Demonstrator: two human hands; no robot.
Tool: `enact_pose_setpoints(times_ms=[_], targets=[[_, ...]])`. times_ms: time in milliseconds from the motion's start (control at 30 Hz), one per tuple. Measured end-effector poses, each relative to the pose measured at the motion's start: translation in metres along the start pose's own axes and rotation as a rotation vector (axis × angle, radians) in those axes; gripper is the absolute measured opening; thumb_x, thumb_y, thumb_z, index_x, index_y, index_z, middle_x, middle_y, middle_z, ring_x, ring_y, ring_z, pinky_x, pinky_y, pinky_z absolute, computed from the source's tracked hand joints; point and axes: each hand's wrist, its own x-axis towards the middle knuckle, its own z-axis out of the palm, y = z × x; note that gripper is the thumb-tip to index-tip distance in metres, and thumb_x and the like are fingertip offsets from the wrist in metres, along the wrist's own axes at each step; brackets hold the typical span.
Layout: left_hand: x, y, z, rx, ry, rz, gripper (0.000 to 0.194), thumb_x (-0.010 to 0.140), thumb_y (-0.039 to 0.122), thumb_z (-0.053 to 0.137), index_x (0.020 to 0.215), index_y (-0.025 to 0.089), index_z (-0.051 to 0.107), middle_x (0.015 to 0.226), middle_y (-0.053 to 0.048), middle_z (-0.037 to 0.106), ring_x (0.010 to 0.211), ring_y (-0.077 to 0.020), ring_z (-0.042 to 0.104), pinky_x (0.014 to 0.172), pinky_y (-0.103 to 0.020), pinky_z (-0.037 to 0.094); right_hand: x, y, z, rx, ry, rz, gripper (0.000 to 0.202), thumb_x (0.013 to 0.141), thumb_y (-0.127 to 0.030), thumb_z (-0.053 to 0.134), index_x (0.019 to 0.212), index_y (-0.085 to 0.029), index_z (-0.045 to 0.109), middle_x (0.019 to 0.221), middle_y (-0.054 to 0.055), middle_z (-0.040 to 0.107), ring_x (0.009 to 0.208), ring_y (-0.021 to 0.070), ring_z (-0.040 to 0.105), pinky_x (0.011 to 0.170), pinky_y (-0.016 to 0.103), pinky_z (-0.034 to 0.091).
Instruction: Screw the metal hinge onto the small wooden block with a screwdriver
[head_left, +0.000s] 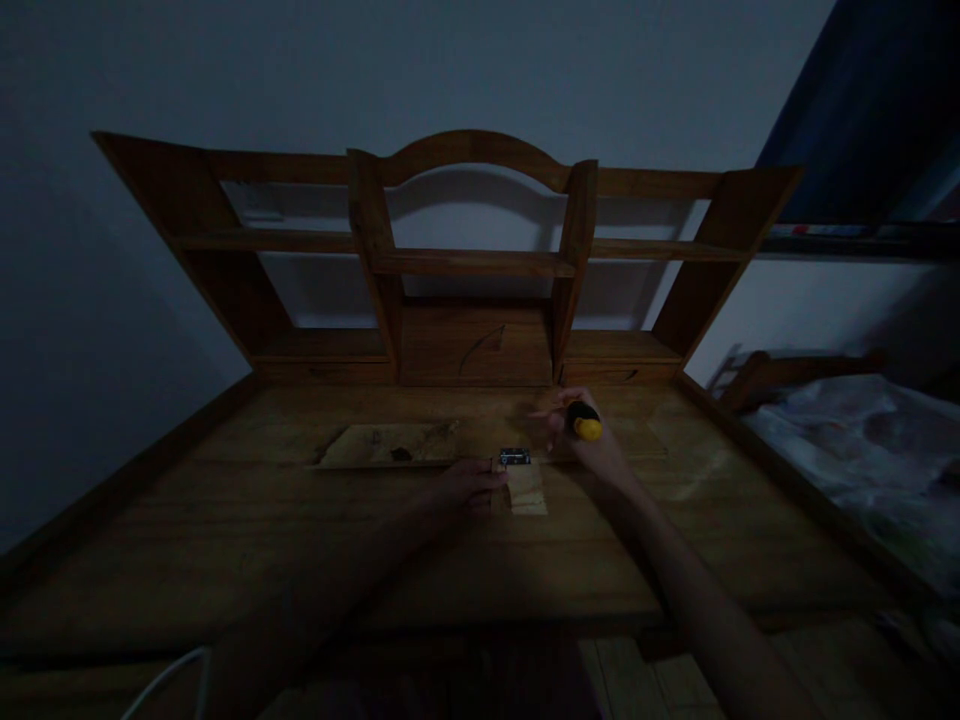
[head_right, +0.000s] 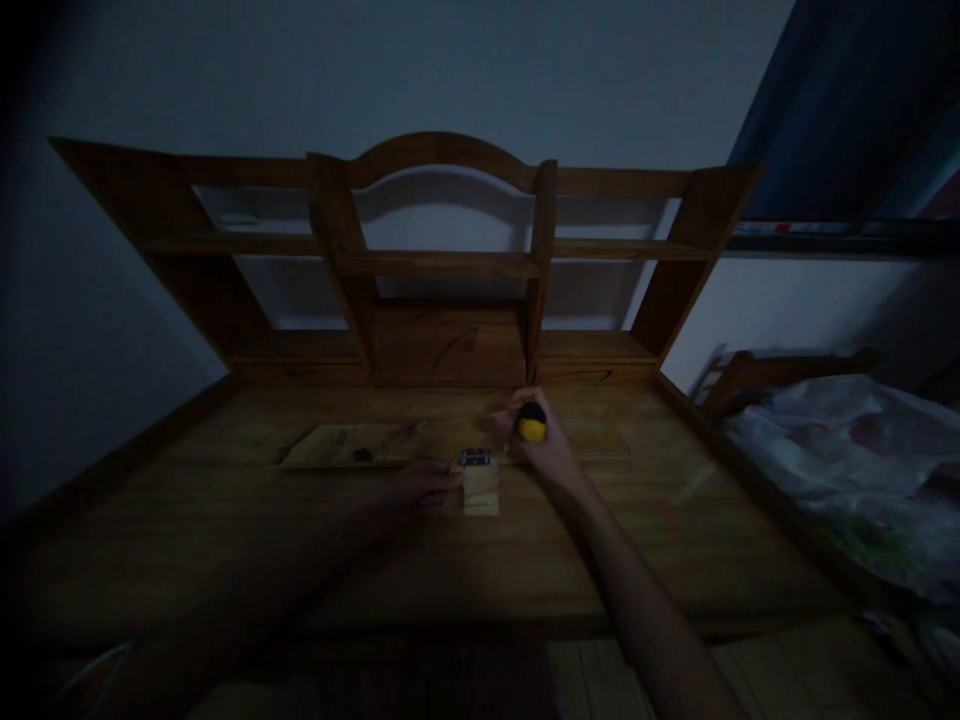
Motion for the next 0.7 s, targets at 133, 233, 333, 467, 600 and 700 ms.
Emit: enact_pose_setpoints(times_ms=[133, 233, 333, 467, 600, 700], targets=[[-0.002, 0.002, 0.001, 0.029, -0.003, 0.013, 0.026, 0.067, 0.027, 0.083, 0.080, 0.010, 0.067, 0.059, 0.001, 0.053, 0.055, -0.0090, 0.052, 0.051, -0.020, 0.035, 0.003, -0.004, -0.004, -0.005, 0.107, -0.040, 0.035, 0.085, -0.049, 0.062, 0.105, -0.030, 0.041, 0.088, 0.001, 0.070, 0.056, 0.0158, 0.061, 0.057, 0.030, 0.047], [-0.006, 0.004, 0.003, 0.030, 0.007, 0.012, 0.030, 0.064, 0.028, 0.086, 0.082, 0.012, 0.069, 0.066, -0.002, 0.061, 0.065, -0.0130, 0.060, 0.059, -0.023, 0.042, 0.001, -0.008, -0.005, -0.013, 0.133, -0.047, 0.035, 0.087, -0.053, 0.059, 0.108, -0.029, 0.044, 0.085, 0.002, 0.071, 0.057, 0.0170, 0.063, 0.056, 0.030, 0.046], [-0.007, 0.004, 0.003, 0.024, 0.010, 0.019, 0.032, 0.060, 0.026, 0.088, 0.085, 0.015, 0.070, 0.076, -0.004, 0.068, 0.074, -0.0158, 0.064, 0.068, -0.025, 0.045, 0.000, -0.013, -0.011, -0.032, 0.174, -0.050, 0.037, 0.089, -0.057, 0.054, 0.109, -0.026, 0.050, 0.078, 0.003, 0.072, 0.057, 0.0181, 0.065, 0.050, 0.029, 0.043], [-0.004, 0.001, 0.001, 0.048, 0.011, 0.032, 0.030, 0.061, 0.027, 0.087, 0.084, 0.015, 0.071, 0.084, -0.005, 0.071, 0.077, -0.0162, 0.065, 0.066, -0.024, 0.045, 0.004, -0.024, -0.034, -0.050, 0.296, -0.044, 0.050, 0.090, -0.066, 0.044, 0.111, -0.022, 0.057, 0.066, 0.003, 0.071, 0.046, 0.0168, 0.060, 0.044, 0.029, 0.040], [-0.001, -0.003, -0.004, 0.031, 0.026, 0.032, 0.032, 0.065, 0.030, 0.085, 0.090, 0.015, 0.072, 0.091, -0.006, 0.071, 0.076, -0.0143, 0.064, 0.064, -0.022, 0.044, 0.018, -0.058, -0.062, -0.153, -0.011, 0.101, 0.056, 0.087, -0.064, 0.052, 0.111, -0.015, 0.066, 0.056, 0.005, 0.068, 0.040, 0.0173, 0.058, 0.039, 0.029, 0.039], [0.002, -0.004, -0.006, 0.007, 0.030, -0.001, 0.036, 0.063, 0.032, 0.086, 0.091, 0.013, 0.072, 0.091, -0.008, 0.071, 0.074, -0.0138, 0.064, 0.059, -0.021, 0.043, 0.035, -0.100, -0.071, -0.335, -0.268, 0.144, 0.048, 0.088, -0.057, 0.056, 0.106, -0.015, 0.072, 0.047, 0.002, 0.062, 0.037, 0.0153, 0.054, 0.039, 0.028, 0.038]])
